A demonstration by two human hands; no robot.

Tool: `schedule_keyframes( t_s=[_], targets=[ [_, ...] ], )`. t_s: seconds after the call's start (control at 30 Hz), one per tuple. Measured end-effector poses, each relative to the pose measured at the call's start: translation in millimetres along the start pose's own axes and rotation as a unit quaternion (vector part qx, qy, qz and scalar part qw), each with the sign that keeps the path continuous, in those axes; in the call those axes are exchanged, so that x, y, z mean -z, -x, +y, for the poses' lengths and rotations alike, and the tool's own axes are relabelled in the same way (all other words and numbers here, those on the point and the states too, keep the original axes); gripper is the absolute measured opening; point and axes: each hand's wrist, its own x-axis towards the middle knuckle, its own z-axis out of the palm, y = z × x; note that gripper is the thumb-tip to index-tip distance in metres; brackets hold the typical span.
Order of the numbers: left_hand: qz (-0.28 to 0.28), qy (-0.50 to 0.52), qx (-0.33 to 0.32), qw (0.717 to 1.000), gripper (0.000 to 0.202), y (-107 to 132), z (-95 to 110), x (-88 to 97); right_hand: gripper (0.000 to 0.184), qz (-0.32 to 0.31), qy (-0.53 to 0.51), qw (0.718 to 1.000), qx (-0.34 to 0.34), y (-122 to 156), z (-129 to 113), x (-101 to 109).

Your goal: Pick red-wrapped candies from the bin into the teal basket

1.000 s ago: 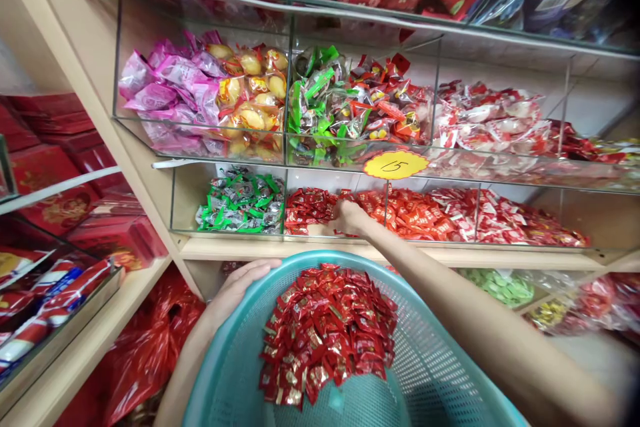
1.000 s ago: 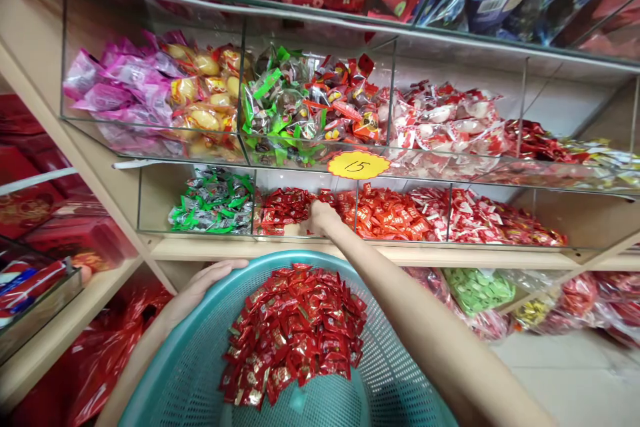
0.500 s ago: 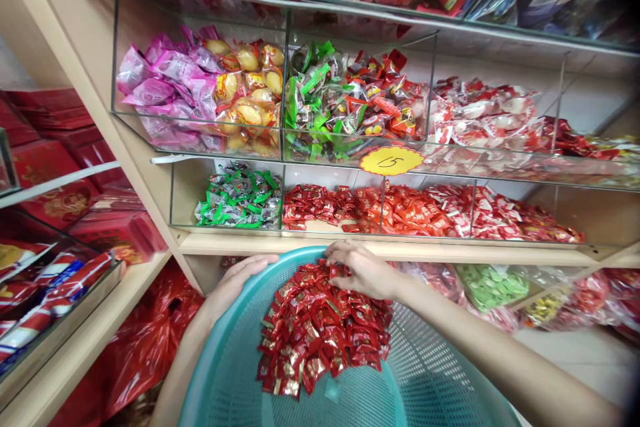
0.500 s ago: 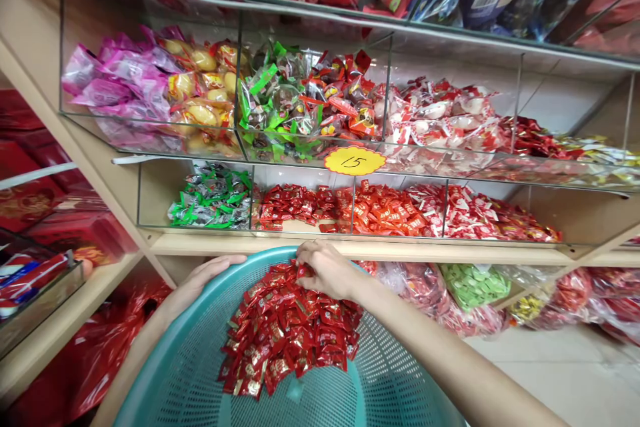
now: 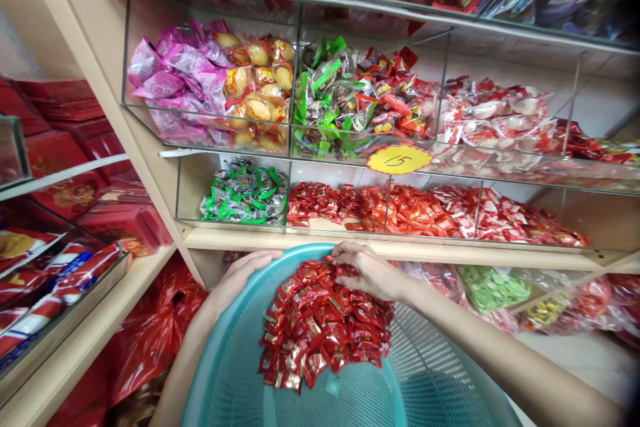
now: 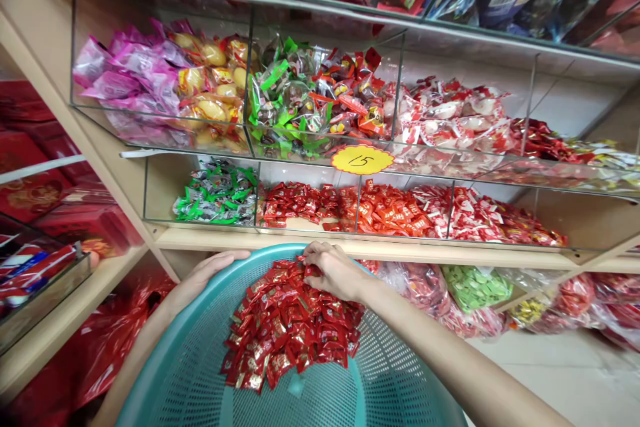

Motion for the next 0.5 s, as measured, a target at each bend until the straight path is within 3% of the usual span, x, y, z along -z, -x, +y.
schedule_keyframes(
  t_s=[0.2,0.33,0.5],
  targets=[
    [-0.001,-0.001,0.008,1.0,0.029,-4,-5,4.0,0.031,-0.03,-0.028,0.999,0.0,6,-4,3],
    [-0.01,0.008,0.045,0.999,0.035,-7,-8,6.6,0.033,-0.003,-0.062,0.998,-0.008,8,-4,15],
    [0.002,0.024,0.048,0.999,0.04,-9,-12,4.8,0.032,0.006,-0.017,0.999,-0.04,16,3,24]
  ],
)
